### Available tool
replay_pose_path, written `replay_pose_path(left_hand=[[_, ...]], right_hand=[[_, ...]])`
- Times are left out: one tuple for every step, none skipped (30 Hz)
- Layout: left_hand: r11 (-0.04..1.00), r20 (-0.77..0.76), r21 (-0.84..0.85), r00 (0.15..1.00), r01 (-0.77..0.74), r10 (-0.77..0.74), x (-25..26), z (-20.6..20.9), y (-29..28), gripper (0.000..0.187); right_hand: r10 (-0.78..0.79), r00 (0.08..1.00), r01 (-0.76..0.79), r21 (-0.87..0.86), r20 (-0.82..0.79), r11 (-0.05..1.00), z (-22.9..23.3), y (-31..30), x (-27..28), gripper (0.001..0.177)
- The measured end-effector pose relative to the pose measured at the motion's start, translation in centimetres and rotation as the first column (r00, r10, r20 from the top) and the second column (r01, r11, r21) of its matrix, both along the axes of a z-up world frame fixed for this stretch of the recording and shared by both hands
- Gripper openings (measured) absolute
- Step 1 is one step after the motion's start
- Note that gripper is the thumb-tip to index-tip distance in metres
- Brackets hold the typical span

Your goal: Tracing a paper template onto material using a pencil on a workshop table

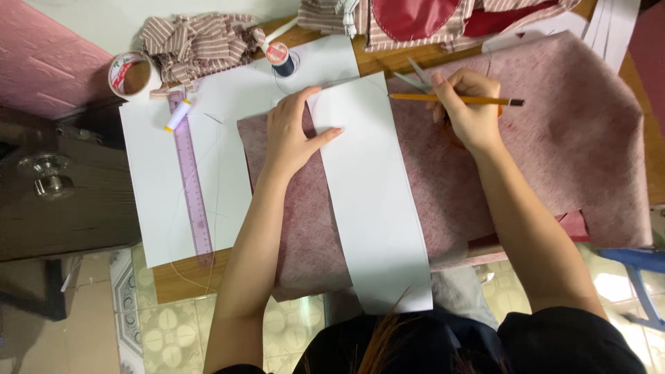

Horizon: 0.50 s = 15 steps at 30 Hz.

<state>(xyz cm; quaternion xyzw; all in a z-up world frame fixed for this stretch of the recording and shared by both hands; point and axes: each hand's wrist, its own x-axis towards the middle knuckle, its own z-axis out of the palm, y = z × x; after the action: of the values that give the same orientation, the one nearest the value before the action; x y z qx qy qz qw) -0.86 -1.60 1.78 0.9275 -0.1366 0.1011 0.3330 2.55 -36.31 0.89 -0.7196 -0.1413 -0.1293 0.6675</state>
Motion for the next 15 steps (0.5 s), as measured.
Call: replay_pose_path(left_hand=[[0.999, 0.014, 0.031, 1.000, 0.013, -0.013, -0.2, 0.3, 0.0, 0.080], [0.998, 0.027, 0.062, 0.999, 0.026, -0.028, -0.3, 0.6, 0.0, 0.073], [0.997, 0.016, 0.066, 0.999, 0.026, -0.027, -0.5, 0.7, -0.1, 0.073], [0.998, 0.012, 0.050, 1.000, 0.022, -0.023, -0.6, 0.7, -0.1, 0.073], [0.999, 0.014, 0.034, 1.000, 0.019, -0.020, -0.4, 0.9, -0.2, 0.073], [0.999, 0.011, 0.038, 1.000, 0.020, -0.020, -0.5, 1.0, -0.2, 0.073], [0.999, 0.013, 0.032, 1.000, 0.021, -0.022, -0.4, 1.1, -0.2, 0.073], [0.999, 0.015, 0.026, 1.000, 0.023, -0.023, -0.4, 1.2, -0.3, 0.073], [0.999, 0.016, 0.027, 1.000, 0.024, -0.025, -0.4, 1.1, -0.3, 0.073], [0.999, 0.025, 0.029, 0.999, 0.026, -0.027, -0.4, 1.0, -0.2, 0.073], [0.999, 0.031, 0.030, 0.999, 0.027, -0.028, -0.5, 0.9, -0.2, 0.072], [0.999, 0.030, 0.030, 0.999, 0.027, -0.028, -0.4, 0.9, -0.2, 0.072], [0.999, 0.047, 0.030, 0.998, 0.028, -0.030, -0.3, 0.8, -0.2, 0.072], [0.999, 0.063, 0.031, 0.998, 0.030, -0.031, -0.2, 0.8, -0.2, 0.072], [0.999, 0.061, 0.031, 0.998, 0.030, -0.031, -0.2, 0.7, -0.2, 0.072]], right_hand=[[0.021, 1.000, -0.021, -0.028, -0.010, 0.999, 0.2, 0.0, -0.2, 0.038], [0.042, 0.999, -0.043, -0.055, -0.021, 0.998, 0.5, 0.0, -0.5, 0.042], [0.043, 0.999, -0.044, -0.050, -0.032, 0.998, 0.1, 0.1, -0.5, 0.042], [0.045, 0.997, -0.046, -0.012, -0.064, 0.999, -0.3, 0.1, -0.5, 0.041], [0.048, 0.995, -0.046, 0.026, -0.088, 0.999, -0.5, 0.1, -0.1, 0.040], [0.048, 0.995, -0.045, 0.030, -0.092, 0.999, -0.2, 0.2, -0.3, 0.040], [0.051, 0.996, -0.050, 0.016, -0.075, 0.999, 0.1, 0.2, -0.4, 0.041], [0.055, 0.997, -0.055, 0.002, -0.059, 0.998, 0.5, 0.3, -0.5, 0.041], [0.054, 0.997, -0.054, 0.003, -0.058, 0.999, 0.4, 0.3, -0.4, 0.041], [0.057, 0.997, -0.057, 0.004, -0.058, 0.998, 0.3, 0.3, -0.4, 0.042], [0.061, 0.996, -0.061, 0.004, -0.059, 0.998, 0.2, 0.3, -0.4, 0.044], [0.061, 0.996, -0.061, 0.005, -0.060, 0.998, 0.4, 0.2, -0.5, 0.044], [0.073, 0.996, -0.073, -0.005, -0.049, 0.997, 0.5, 0.2, -0.6, 0.044], [0.085, 0.996, -0.086, -0.015, -0.039, 0.996, 0.7, 0.1, -0.7, 0.046], [0.085, 0.996, -0.086, -0.015, -0.040, 0.996, 0.5, 0.1, -0.7, 0.046]])
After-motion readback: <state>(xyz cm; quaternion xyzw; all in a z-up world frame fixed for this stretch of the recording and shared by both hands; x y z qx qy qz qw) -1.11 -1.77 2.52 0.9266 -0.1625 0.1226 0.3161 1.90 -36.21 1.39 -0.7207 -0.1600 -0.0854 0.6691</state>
